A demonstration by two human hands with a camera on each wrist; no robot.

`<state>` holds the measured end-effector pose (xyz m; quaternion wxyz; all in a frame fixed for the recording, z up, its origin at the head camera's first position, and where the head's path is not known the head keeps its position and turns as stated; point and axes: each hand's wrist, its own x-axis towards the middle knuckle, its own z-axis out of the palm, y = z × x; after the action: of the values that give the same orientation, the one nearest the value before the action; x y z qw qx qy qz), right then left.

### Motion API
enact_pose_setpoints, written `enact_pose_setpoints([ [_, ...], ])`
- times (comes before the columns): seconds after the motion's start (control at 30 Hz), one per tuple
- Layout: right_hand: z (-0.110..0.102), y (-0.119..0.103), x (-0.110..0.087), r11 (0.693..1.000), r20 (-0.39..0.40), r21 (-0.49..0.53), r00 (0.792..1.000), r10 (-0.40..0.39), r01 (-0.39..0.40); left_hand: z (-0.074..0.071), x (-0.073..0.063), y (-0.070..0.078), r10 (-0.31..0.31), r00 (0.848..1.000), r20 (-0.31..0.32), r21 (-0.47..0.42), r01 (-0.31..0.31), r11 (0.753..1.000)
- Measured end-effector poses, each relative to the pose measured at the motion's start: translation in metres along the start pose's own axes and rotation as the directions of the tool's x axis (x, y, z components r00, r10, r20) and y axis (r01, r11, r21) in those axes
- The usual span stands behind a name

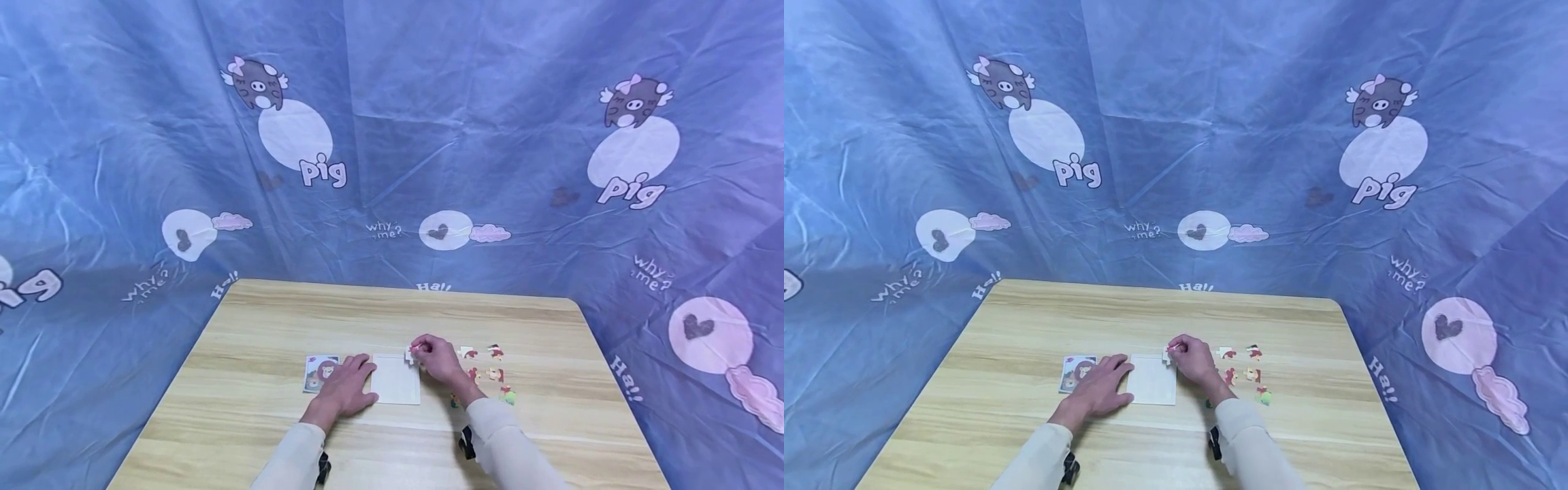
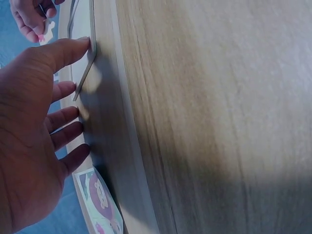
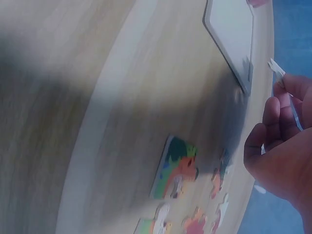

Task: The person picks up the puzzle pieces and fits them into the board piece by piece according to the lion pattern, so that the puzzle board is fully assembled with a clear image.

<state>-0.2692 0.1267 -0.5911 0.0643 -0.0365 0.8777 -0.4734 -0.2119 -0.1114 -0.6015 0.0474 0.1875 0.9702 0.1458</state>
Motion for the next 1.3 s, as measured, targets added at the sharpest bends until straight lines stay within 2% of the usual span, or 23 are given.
enact_pose_setpoints([
  [0.27, 0.011, -0.005, 0.001, 1.0, 0.005, -0.005, 1.0, -0.028, 0.028, 0.002, -0.001, -0.001, 0.0, 1.0, -0.022, -0.008, 0.0, 1.0],
  [0.5, 0.022, -0.01, 0.001, 1.0, 0.015, -0.018, 1.0, -0.022, 0.022, 0.005, 0.001, -0.002, -0.012, 1.0, -0.028, -0.013, 0.012, 1.0],
  [0.77, 0.034, -0.015, -0.001, 0.997, 0.046, -0.062, 0.998, -0.039, 0.042, 0.006, 0.0, -0.003, -0.003, 0.999, -0.049, -0.011, 0.003, 1.0],
  [1.13, 0.048, -0.021, 0.001, 0.989, 0.009, -0.123, 0.996, -0.087, 0.088, 0.006, -0.002, -0.004, -0.012, 0.998, -0.064, -0.038, 0.009, 0.999],
  [1.3, 0.052, -0.024, -0.001, 0.984, -0.006, -0.162, 0.997, -0.081, 0.079, 0.005, -0.003, -0.004, -0.013, 0.998, -0.06, -0.045, 0.011, 0.999],
])
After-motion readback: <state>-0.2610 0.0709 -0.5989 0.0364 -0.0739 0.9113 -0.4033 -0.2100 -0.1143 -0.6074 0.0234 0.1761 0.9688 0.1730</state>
